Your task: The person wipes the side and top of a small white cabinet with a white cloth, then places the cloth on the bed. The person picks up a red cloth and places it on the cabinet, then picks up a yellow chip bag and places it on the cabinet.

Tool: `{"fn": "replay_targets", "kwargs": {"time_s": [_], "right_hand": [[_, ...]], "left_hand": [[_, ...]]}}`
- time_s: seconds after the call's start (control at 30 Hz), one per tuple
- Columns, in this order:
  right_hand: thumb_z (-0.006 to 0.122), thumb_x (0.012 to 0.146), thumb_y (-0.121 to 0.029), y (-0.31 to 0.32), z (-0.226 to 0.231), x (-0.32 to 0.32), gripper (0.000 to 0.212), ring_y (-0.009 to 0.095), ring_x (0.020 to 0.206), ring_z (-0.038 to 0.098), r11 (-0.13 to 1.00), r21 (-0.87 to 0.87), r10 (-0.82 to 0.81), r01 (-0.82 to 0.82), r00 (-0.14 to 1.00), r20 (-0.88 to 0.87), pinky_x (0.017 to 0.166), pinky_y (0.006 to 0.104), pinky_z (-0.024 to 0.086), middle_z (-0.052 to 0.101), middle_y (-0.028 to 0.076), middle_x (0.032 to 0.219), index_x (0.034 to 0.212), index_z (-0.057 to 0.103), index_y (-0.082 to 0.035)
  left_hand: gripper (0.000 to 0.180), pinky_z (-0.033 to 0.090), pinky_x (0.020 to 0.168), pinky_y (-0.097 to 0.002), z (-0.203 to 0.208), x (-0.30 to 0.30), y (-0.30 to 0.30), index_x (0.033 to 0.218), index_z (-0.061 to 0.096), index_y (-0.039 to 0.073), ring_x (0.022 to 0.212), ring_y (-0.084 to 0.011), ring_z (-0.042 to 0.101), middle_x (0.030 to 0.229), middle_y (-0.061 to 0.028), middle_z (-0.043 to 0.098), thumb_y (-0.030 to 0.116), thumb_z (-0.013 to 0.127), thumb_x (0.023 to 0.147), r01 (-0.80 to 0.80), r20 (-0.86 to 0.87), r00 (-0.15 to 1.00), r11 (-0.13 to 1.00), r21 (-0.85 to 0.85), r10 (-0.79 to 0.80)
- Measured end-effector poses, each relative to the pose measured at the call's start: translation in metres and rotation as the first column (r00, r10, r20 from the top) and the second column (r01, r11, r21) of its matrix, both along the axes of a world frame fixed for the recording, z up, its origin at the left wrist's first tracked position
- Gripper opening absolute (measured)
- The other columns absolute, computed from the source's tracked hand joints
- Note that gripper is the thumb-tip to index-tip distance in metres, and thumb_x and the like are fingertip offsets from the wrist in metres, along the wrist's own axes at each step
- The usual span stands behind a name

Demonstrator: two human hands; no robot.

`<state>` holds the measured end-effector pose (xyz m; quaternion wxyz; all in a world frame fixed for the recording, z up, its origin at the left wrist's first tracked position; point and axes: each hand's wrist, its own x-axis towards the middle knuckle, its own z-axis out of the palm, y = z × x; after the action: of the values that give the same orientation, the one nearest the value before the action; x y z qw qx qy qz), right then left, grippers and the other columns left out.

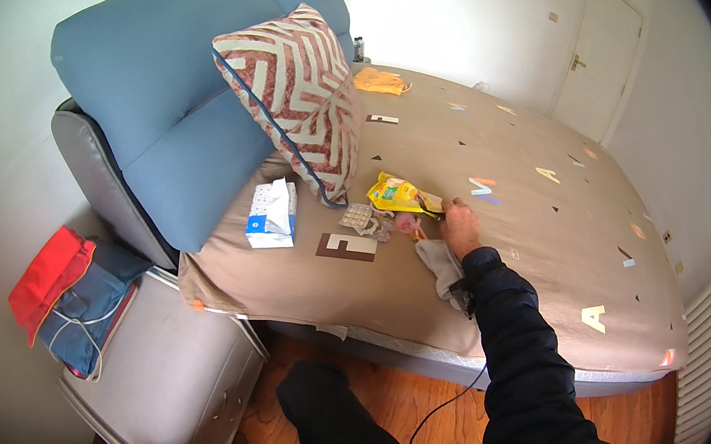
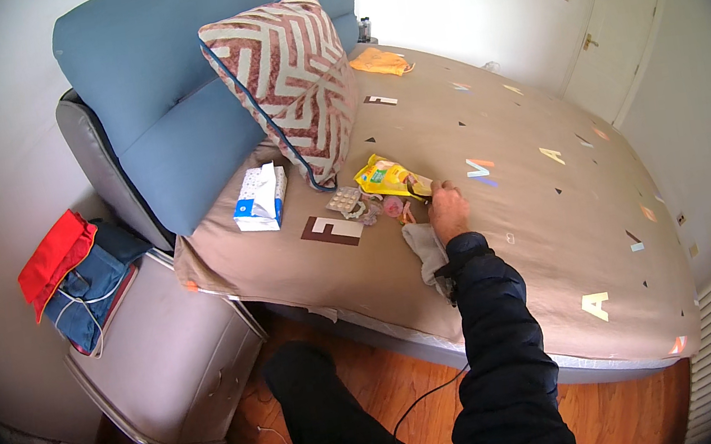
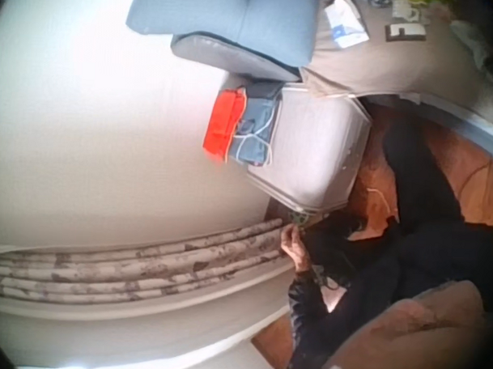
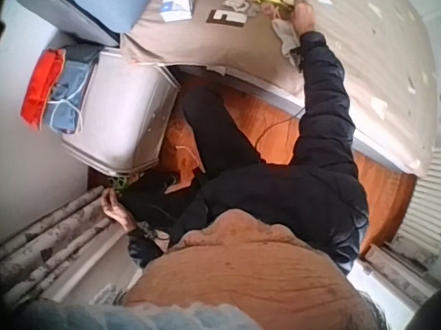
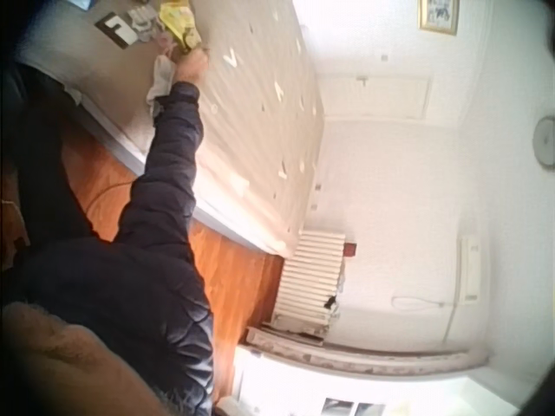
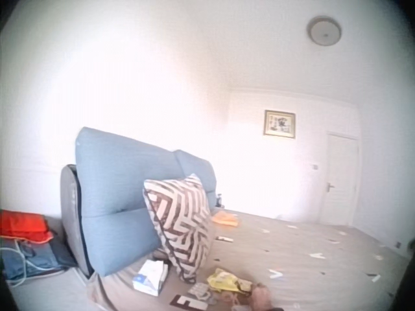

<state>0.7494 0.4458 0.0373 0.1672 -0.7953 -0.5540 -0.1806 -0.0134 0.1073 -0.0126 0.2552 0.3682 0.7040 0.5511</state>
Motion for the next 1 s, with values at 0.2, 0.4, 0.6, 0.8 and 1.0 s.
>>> {"fn": "replay_targets", "kwargs": {"time_s": [0.2,0.4,0.6,0.8,1.0], "right_hand": [[0.069,0.089,-0.011,0.001,0.025,0.000,0.016,0.038,0.101,0.067,0.952,0.302,0.040,-0.038,0.999,0.001,0.078,0.0522,0.057,0.068,0.012,0.105,0.105,0.069,-0.011],[0.067,0.087,-0.001,-0.021,0.077,-0.028,0.021,0.037,0.101,0.067,0.847,0.471,0.268,-0.245,0.963,0.018,0.083,0.0491,0.055,0.069,0.013,0.104,0.105,0.069,-0.009],[0.065,0.080,0.007,-0.043,0.097,-0.107,0.029,0.038,0.103,0.067,0.642,0.464,0.701,-0.610,0.712,-0.035,0.088,0.0435,0.055,0.071,0.016,0.111,0.105,0.072,-0.005],[0.063,0.080,0.006,-0.056,0.073,-0.218,0.033,0.038,0.109,0.066,0.404,0.314,0.902,-0.859,0.432,0.019,0.092,0.0419,0.055,0.068,0.015,0.118,0.110,0.070,-0.004],[0.060,0.078,0.012,-0.054,0.046,-0.336,0.042,0.040,0.112,0.067,0.246,0.299,0.943,-0.922,0.156,-0.293,0.095,0.0418,0.055,0.064,0.016,0.127,0.116,0.067,-0.002]], "left_hand": [[0.014,0.051,0.091,-0.0319,-0.009,-0.008,0.002,0.109,0.070,0.001,0.094,-0.0166,0.060,0.101,-0.0061,0.068,0.011,0.069,0.100,0.023,0.028,0.999,0.999,0.024,-0.024],[0.016,0.038,0.064,-0.0273,-0.018,-0.009,0.010,0.102,0.062,0.004,0.072,-0.0098,0.046,0.080,0.0000,0.051,0.018,0.066,0.096,0.031,0.027,0.999,0.993,0.115,-0.034],[0.011,0.046,0.066,-0.0278,-0.021,-0.008,0.006,0.102,0.066,0.003,0.071,-0.0110,0.057,0.082,-0.0019,0.061,0.010,0.070,0.095,0.028,0.145,0.988,0.984,0.174,-0.054],[0.015,0.049,0.070,-0.0276,-0.019,-0.005,0.005,0.105,0.066,0.003,0.073,-0.0115,0.060,0.083,-0.0026,0.064,0.013,0.071,0.095,-0.012,0.187,0.982,0.995,0.096,-0.007],[0.011,0.047,0.067,-0.0254,-0.021,-0.008,0.003,0.104,0.066,0.003,0.072,-0.0098,0.060,0.083,-0.0013,0.066,0.010,0.070,0.097,-0.027,0.227,0.974,0.994,0.102,0.003]]}}
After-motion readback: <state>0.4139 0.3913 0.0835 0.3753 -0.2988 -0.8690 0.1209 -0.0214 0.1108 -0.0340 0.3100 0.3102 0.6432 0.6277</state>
